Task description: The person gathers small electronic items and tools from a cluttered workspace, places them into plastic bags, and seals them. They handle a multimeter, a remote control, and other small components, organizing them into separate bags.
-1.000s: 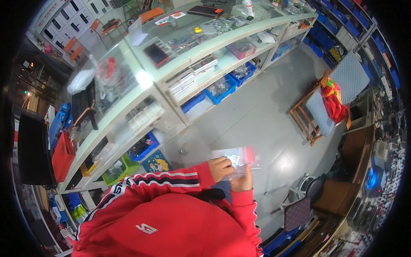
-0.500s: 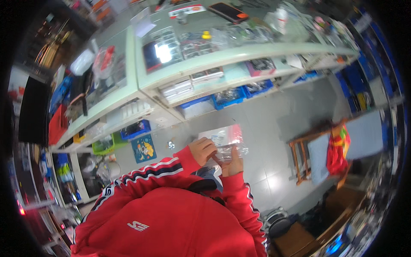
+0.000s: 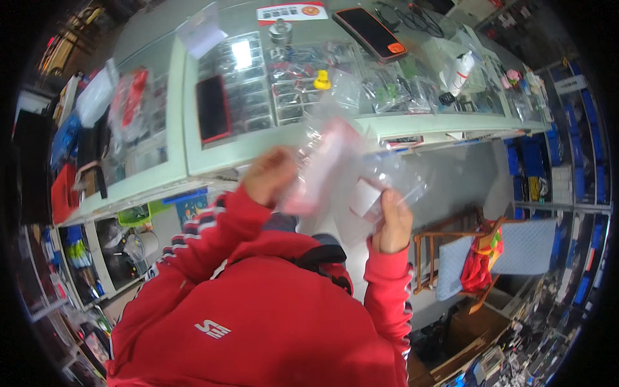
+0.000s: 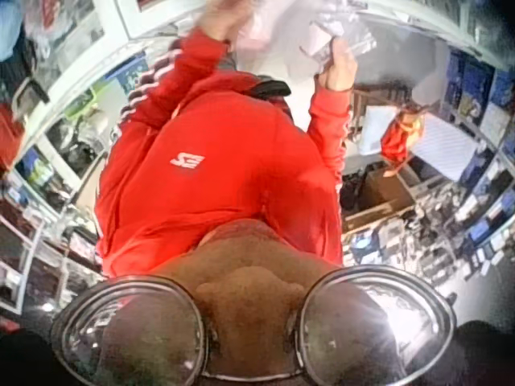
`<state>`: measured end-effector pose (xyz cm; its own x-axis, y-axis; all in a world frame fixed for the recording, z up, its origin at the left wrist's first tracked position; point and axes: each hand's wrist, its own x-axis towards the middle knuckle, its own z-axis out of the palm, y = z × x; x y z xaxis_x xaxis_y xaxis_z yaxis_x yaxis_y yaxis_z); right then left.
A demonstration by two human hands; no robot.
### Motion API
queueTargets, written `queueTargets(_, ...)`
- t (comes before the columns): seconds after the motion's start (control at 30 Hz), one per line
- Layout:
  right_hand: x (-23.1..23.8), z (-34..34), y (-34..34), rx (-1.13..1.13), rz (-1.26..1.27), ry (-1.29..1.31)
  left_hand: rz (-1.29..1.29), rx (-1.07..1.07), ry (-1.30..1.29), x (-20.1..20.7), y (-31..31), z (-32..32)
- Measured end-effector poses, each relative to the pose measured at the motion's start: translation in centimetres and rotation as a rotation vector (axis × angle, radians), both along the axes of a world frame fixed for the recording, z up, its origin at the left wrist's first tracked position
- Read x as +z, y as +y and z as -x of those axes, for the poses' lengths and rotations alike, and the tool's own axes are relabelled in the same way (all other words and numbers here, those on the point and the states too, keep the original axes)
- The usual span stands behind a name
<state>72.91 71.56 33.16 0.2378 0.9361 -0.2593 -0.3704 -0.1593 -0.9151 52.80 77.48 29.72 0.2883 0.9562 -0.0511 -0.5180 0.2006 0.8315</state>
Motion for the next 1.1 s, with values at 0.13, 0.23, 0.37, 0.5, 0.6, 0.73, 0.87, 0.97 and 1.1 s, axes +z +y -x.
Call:
queueTargets(0.13,-0.4,-1.7,5.1,-0.124,0.013,-0.054,0.150,0.142,-0.080,-1.0,3.6,3.9)
queueTargets(0.23,-1.5,-4.0,8.6,-0.086,0.016,-0.055,0.184,0.221,-0.056,-2.2,4.5,5.7)
queueTargets(0.37,-3.7,-8.2,14.6,0.118,-0.071,-0.243,0.249,0.343,-0.067,-3.0,4.0,5.8)
queueTargets(0.5,-5.3,-11.7,24.7,0.312,0.032,-0.457,0.237,0.477,-0.169,-3.2,4.0,4.1)
queueTargets(0.6,-4.6,-12.4,29.7,0.158,-0.113,-0.882,0.226,0.571,-0.178,-3.3,4.5,2.6)
queueTargets(0.73,-5.0,-8.2,26.1,0.493,-0.571,-1.243,0.238,0.668,-0.092,-3.0,4.1,1.2)
queueTargets(0.87,-9.2,0.4,21.1,0.574,-0.644,-1.408,0.274,0.754,-0.044,-2.8,4.0,0.6)
queueTargets(0.97,-11.5,2.5,21.1,0.558,-0.572,-1.541,0.293,0.834,-0.001,-2.4,3.7,0.6)
queueTargets(1.1,-12.2,1.0,22.4,0.591,-0.582,-1.540,0.375,0.815,0.071,-2.1,3.6,0.5)
